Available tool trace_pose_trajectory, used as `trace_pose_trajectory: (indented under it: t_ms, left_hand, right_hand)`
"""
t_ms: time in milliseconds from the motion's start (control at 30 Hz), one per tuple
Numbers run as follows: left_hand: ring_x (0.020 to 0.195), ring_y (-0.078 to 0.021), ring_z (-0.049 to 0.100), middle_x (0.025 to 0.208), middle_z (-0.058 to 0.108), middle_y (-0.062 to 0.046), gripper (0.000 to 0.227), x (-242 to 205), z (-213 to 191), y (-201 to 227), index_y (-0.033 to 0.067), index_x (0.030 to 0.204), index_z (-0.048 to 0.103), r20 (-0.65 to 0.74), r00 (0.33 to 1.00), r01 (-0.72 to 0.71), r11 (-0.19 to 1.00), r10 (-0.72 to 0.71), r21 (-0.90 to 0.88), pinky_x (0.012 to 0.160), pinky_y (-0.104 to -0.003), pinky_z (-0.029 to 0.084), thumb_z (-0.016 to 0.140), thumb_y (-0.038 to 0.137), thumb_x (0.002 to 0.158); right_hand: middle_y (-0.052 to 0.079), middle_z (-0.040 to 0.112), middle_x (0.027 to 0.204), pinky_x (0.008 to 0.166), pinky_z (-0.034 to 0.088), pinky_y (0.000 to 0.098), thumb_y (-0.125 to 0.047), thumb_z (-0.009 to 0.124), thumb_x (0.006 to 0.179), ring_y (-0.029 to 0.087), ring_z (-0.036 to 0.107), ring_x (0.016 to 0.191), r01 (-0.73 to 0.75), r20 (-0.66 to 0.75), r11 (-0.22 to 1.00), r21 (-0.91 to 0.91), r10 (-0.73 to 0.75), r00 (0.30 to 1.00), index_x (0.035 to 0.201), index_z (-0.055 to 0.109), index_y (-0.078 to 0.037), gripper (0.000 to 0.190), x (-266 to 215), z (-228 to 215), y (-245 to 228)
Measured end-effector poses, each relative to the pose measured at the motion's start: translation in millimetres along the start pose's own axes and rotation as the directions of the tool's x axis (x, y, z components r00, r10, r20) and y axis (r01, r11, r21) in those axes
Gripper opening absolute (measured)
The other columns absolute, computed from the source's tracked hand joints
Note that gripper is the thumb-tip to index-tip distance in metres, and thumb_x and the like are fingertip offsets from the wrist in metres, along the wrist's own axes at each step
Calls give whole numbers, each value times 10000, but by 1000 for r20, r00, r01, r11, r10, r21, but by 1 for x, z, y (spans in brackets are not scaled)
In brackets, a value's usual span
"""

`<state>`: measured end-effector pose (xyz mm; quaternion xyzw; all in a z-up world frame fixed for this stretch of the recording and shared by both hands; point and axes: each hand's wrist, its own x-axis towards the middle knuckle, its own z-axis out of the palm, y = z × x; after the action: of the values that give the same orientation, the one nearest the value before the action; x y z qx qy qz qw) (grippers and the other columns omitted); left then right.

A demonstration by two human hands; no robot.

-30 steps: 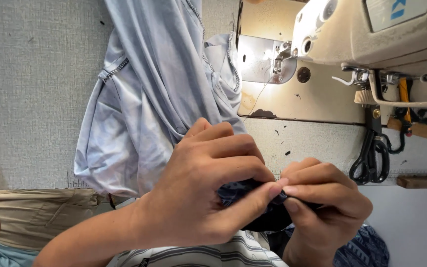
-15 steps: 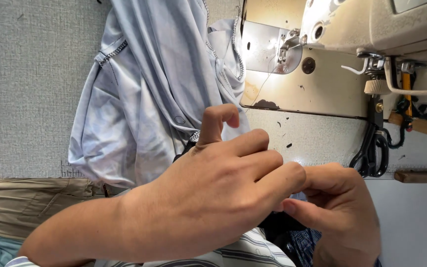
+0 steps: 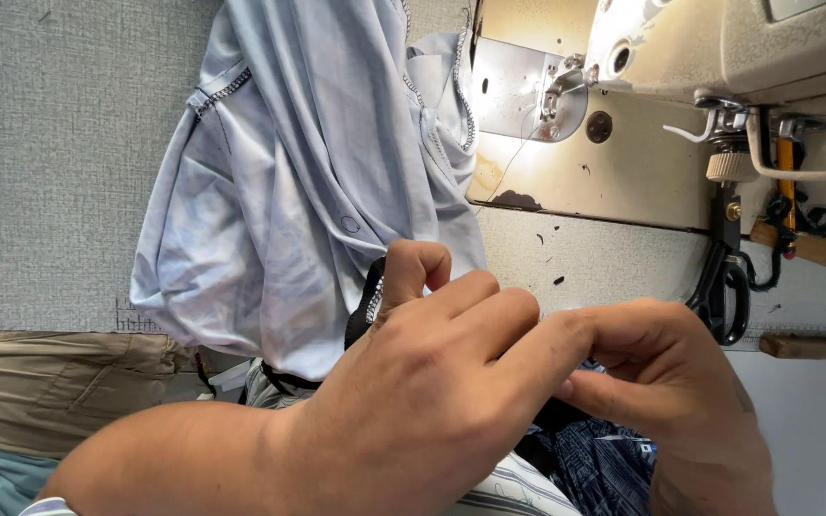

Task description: Trimming excess fabric from a garment using scissors at a sewing station and manually adjusting the edges.

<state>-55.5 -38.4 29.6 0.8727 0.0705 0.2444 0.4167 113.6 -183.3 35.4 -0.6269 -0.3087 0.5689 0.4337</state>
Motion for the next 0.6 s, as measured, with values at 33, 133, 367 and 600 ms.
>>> trace_pose_trajectory:
  t_ms: [33,133,367,600]
  left_hand:
    - [677,-289,418,742,388,-78,186,-1,2,0,45,939,535,-12,1000,2,1000,-2,0,780,-465,273,408,-59,1027]
    - [662,-280,408,747,395,-82,223,-2,7,2,57,904,480,-8,1000,-2,999,2,-34,790,-444,270,343,-87,1004]
    - [709,-319,482,801,546,-96,37,3,9,-7,43,1024,567,-12,999,50,995,-51,-86,773,-440,249,534,43,1041]
    - [834,-290,668,920,729,-43,256,9,9,-21,124,1133,500,337,937,199,935,-94,-292,825,-419,457,657,233,963]
  right_hand:
    - [13,577,666,522,362,262,-34,676,875,96,475,637,-47,23,997,64,46,999,730,685,39,162,0,-1,1]
    - [-7,550,689,524,368,266,-21,702,896,85,470,667,-88,38,992,87,85,996,696,635,-1,212,3,0,2]
    - [56,721,846,665,551,270,-146,731,896,114,649,814,57,-60,998,22,-55,997,910,741,63,210,2,-1,17]
    - [14,651,738,644,473,266,7,668,828,127,573,683,144,19,976,-166,-143,990,781,663,-42,68,2,-17,12]
